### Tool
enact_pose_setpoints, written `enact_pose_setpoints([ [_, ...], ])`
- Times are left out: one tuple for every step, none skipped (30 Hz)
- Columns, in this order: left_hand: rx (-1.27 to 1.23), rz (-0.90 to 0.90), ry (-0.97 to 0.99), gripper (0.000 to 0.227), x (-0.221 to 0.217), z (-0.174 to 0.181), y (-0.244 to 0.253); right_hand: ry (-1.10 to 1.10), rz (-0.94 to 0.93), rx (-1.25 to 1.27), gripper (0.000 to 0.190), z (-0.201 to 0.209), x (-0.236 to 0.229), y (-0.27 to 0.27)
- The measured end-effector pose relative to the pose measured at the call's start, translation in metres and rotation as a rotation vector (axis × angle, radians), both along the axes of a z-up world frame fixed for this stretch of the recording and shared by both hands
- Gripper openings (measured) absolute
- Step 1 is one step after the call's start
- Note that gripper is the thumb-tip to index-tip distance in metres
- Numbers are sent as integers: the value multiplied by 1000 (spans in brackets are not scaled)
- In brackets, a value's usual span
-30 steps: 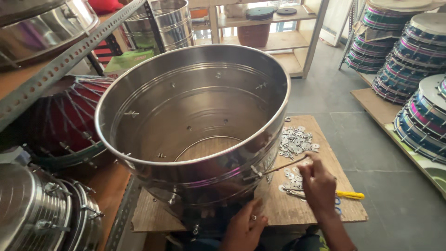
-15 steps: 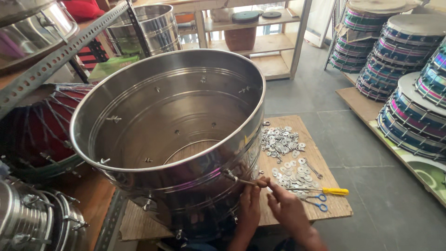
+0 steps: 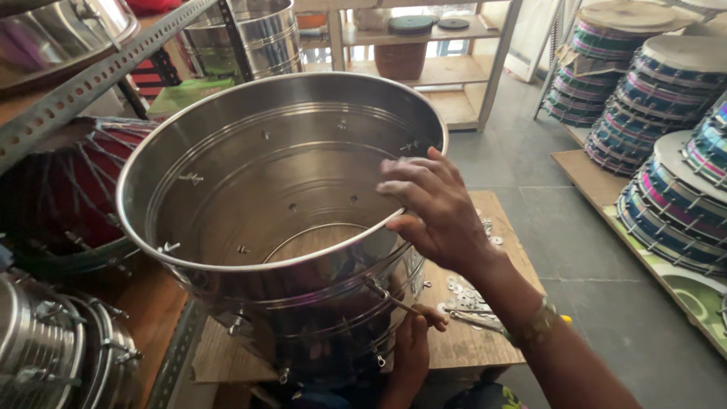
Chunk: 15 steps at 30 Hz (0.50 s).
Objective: The person uses a metal rod to tighten tension rods on a large, shiny metal drum shell. They systematically rotate the drum and adjust the hardware around its circumference, occasionally tapping the shell to check the fit.
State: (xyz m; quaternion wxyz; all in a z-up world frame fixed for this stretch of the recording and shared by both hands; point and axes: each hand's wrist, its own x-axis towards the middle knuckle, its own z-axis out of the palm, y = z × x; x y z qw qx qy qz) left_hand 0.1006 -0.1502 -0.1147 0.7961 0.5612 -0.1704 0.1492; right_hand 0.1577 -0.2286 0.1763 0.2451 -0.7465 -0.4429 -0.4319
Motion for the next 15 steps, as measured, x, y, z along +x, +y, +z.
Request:
enact_pose_setpoints([
  [4,32,-12,43,-2,-2,2,5,46,-29,43,-2,8,4],
  [13,30,0,44,-5,-4,5,8,47,-4,45,-7,11,6],
  [21,32,12,44,-8,-7,10,11,51,21,47,-11,15,8],
  [29,34,24,44,-11,-9,14,14,55,46,51,-15,17,9],
  [37,20,34,43,-14,-12,18,-6,46,61,52,-19,20,11],
  [45,7,44,43,-17,-13,22,-26,37,76,53,-21,21,12],
  [54,-10,49,42,-19,-13,27,-51,26,93,54,-21,23,12],
  [79,-26,108,41,-23,-14,33,-53,32,98,55,-22,24,13],
  [102,-45,166,40,-28,-16,40,-55,34,101,56,-22,24,12],
  [124,-65,225,39,-33,-16,48,-56,37,104,57,-22,25,13],
  [128,-86,229,38,-36,-16,55,-57,38,104,57,-22,25,13],
  [132,-108,233,38,-40,-15,63,-57,40,103,57,-22,25,13],
  [135,-132,235,37,-43,-14,69,-59,41,101,57,-21,25,12],
  [146,-157,251,37,-47,-11,75,-55,39,99,57,-21,25,12],
  [158,-183,265,38,-49,-8,81,-52,37,97,57,-21,25,12],
])
